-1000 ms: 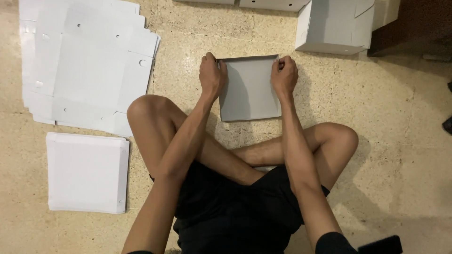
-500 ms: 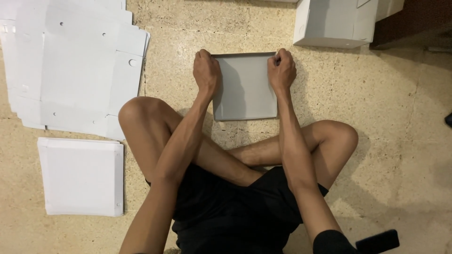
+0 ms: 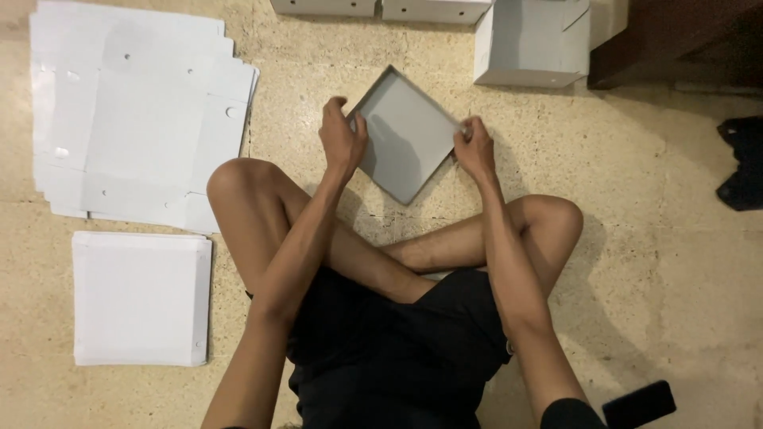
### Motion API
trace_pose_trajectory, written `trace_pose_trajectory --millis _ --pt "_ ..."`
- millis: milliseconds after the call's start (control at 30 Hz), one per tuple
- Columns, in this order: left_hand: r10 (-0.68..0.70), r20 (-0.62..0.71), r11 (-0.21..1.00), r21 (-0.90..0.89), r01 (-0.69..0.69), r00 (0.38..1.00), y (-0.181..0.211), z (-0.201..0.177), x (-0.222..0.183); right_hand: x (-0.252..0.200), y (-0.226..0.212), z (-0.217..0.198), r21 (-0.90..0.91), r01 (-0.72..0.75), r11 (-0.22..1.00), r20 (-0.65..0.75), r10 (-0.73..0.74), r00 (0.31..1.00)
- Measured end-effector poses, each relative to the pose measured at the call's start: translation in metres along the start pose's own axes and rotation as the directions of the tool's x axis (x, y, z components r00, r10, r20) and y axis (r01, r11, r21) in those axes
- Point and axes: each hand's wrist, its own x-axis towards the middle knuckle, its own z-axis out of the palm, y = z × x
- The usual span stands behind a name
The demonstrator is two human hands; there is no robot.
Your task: Assembling small cardboard boxes by folding flat sheets and tucking in the flaps.
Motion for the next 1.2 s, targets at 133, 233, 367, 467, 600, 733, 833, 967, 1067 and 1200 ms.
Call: trace_pose_trajectory --millis 133,233,367,467,600,733,833,967,1067,1200 --pt "-0.227 0.138 0.943 0.279 0.182 0.964 -0.011 -0.011 -0.016 -0.028 0.016 0.001 0.013 -0.110 0.994 0.036 0.110 0.993" --pt "-0.299 0.212 0.936 0.255 0.243 0.930 -0.012 -0.032 -0.034 -0.048 0.025 0.009 0.003 -0.216 0.976 0.087 0.215 0.973" --pt "-0.350 0.392 0.920 0.315 0.233 0.851 -0.067 -0.019 -0.061 -0.082 0.017 0.014 -0.064 -0.228 0.971 0.169 0.236 0.957" --pt "-0.281 0.451 0.953 0.234 0.192 0.847 -0.031 -0.041 -0.066 -0.105 -0.008 0.007 -0.051 -0.106 0.993 0.177 0.114 0.978" --pt "-0.192 0.516 0.981 0.120 0.151 0.835 -0.004 -0.053 -0.064 -0.124 -0.040 -0.012 -0.043 -0.072 0.996 0.213 0.080 0.974" --pt "-0.225 0.602 0.972 0.197 0.131 0.766 0.017 -0.057 -0.063 -0.117 -0.032 -0.008 0.013 -0.014 1.000 0.141 0.013 0.990" --pt "-0.267 0.628 0.958 0.254 0.132 0.731 0.035 -0.064 -0.064 -0.114 -0.027 -0.005 0.032 0.013 0.999 0.123 -0.017 0.992" --pt "-0.232 0.622 0.961 0.264 0.079 0.748 0.029 -0.060 -0.063 -0.111 -0.028 -0.006 0.065 -0.002 0.998 0.123 -0.006 0.992" --pt "-0.229 0.634 0.959 0.276 0.060 0.739 0.057 -0.070 -0.064 -0.108 -0.024 -0.006 0.084 -0.004 0.996 0.114 -0.006 0.993" --pt "-0.207 0.624 0.963 0.267 0.044 0.753 0.034 -0.056 -0.060 -0.095 -0.003 0.000 0.075 -0.001 0.997 0.104 -0.007 0.995"
